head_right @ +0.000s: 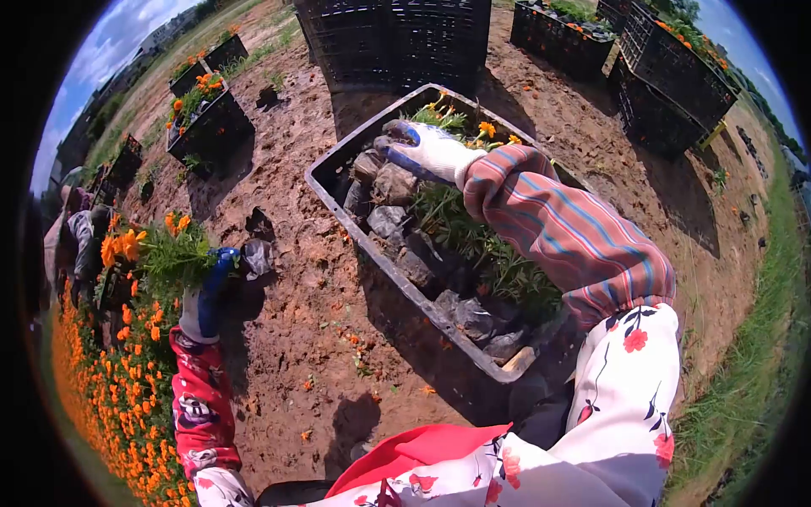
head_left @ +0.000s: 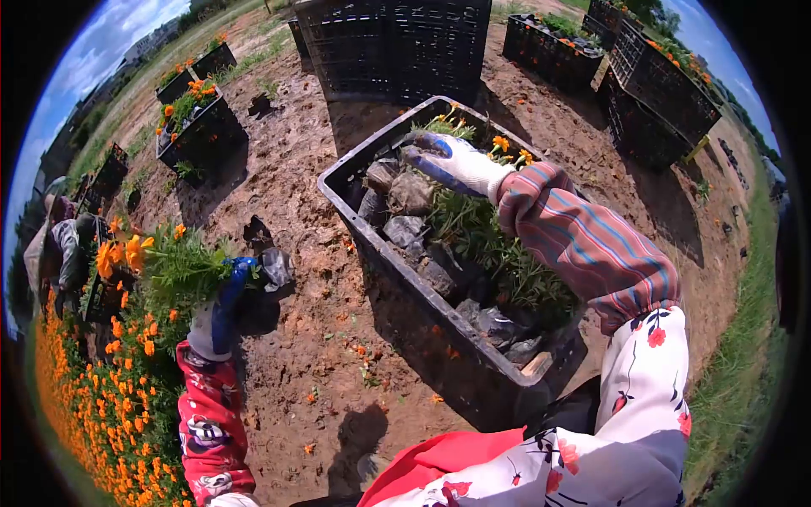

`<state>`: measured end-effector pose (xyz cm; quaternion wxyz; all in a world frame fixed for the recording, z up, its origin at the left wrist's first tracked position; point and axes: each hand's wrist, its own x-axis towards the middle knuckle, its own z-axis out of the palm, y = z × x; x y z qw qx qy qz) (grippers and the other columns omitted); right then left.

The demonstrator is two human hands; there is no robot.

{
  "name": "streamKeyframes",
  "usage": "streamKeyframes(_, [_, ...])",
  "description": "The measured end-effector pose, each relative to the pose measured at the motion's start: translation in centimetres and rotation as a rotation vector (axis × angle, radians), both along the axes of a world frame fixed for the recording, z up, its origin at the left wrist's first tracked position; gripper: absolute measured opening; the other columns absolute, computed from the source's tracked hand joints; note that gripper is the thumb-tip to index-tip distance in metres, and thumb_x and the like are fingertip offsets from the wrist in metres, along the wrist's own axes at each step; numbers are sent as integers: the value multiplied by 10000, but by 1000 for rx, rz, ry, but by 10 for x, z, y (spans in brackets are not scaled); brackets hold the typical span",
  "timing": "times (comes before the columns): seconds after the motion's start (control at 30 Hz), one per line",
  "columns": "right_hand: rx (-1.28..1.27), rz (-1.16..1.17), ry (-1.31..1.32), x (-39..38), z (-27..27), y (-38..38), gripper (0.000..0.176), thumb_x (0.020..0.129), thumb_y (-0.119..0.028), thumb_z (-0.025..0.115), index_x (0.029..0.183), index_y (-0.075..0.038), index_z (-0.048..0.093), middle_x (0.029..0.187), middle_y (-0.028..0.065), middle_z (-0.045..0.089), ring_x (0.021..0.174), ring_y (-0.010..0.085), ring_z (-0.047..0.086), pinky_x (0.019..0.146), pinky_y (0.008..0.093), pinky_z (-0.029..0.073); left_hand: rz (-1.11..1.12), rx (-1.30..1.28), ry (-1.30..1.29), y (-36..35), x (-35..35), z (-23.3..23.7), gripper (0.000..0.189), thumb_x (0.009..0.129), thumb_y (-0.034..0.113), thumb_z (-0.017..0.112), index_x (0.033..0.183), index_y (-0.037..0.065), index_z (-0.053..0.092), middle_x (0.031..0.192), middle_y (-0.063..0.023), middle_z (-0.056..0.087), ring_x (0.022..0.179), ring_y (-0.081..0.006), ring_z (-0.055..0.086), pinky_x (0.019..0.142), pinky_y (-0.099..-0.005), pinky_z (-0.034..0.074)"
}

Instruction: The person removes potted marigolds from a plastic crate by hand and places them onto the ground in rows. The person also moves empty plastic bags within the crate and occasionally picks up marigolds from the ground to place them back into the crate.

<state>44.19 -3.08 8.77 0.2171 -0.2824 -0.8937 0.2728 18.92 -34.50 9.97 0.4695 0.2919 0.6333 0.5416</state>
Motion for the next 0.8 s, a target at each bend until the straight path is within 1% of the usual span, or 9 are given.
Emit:
streamKeyframes(0.07, [-248,33,26,45,28,-13,452,892,-455,509,1074,-55,614,871,89,648,716,175,584,663,314,464,-124,-79,104,59,41,55,334,897,382,554,951,60,627,721,-70,629,530,-117,546,481,-242,420])
streamKeyframes(0.1, [-372,110,84,67,33,-24,408,901,-399,525,1062,-36,619,861,77,655,739,148,597,684,300,473,-213,199,286,96,27,32,306,882,351,586,918,52,643,753,-56,636,580,-107,558,507,-247,429])
streamKeyframes(0.23, [-439,394,154,118,36,-83,315,900,-293,569,1050,-21,623,868,82,658,772,122,615,700,285,485,-1115,69,736,227,98,55,269,865,206,599,1080,49,630,977,-78,647,872,-164,594,768,-319,481])
streamKeyframes(0.27, [-449,453,183,118,31,-91,299,894,-276,580,1047,-22,623,873,87,657,769,127,617,699,283,487,-1083,-25,675,242,134,44,268,853,211,614,1063,46,632,979,-107,652,895,-198,611,759,-312,484])
streamKeyframes(0.33, [-394,361,149,110,18,-95,272,878,-260,594,1046,-48,627,882,101,648,784,207,624,711,328,487,-1076,-265,1333,303,165,-39,532,709,421,726,1007,-8,626,960,-231,635,887,-355,624,739,-375,496])
streamKeyframes(0.4, [131,180,214,97,-23,-77,241,855,-243,611,1011,-61,636,902,113,640,825,285,608,732,372,479,-1050,-138,1407,321,178,-66,644,647,418,765,1048,-55,590,944,-238,639,921,-330,626,777,-362,492])
streamKeyframes(0.6, [497,241,156,64,-7,-59,418,785,-271,634,1168,-133,538,1182,105,527,1127,319,473,948,463,357,-325,223,450,241,104,-16,423,798,127,705,1167,4,540,1109,-81,591,986,-116,562,887,-287,465])
streamKeyframes(0.7, [630,268,-117,37,-18,-53,602,810,-380,605,1334,-152,416,1279,163,451,1220,361,382,1025,493,276,-101,272,782,131,51,-22,311,818,122,681,1098,26,584,1060,-70,605,950,-123,578,855,-276,471])
streamKeyframes(0.8, [-29,156,-172,35,-49,-30,615,845,-357,581,1355,-86,371,1273,200,480,1194,367,416,1022,430,302,-183,-217,956,-4,8,-95,352,802,277,681,1081,76,602,1073,-111,589,961,-261,590,846,-337,468])
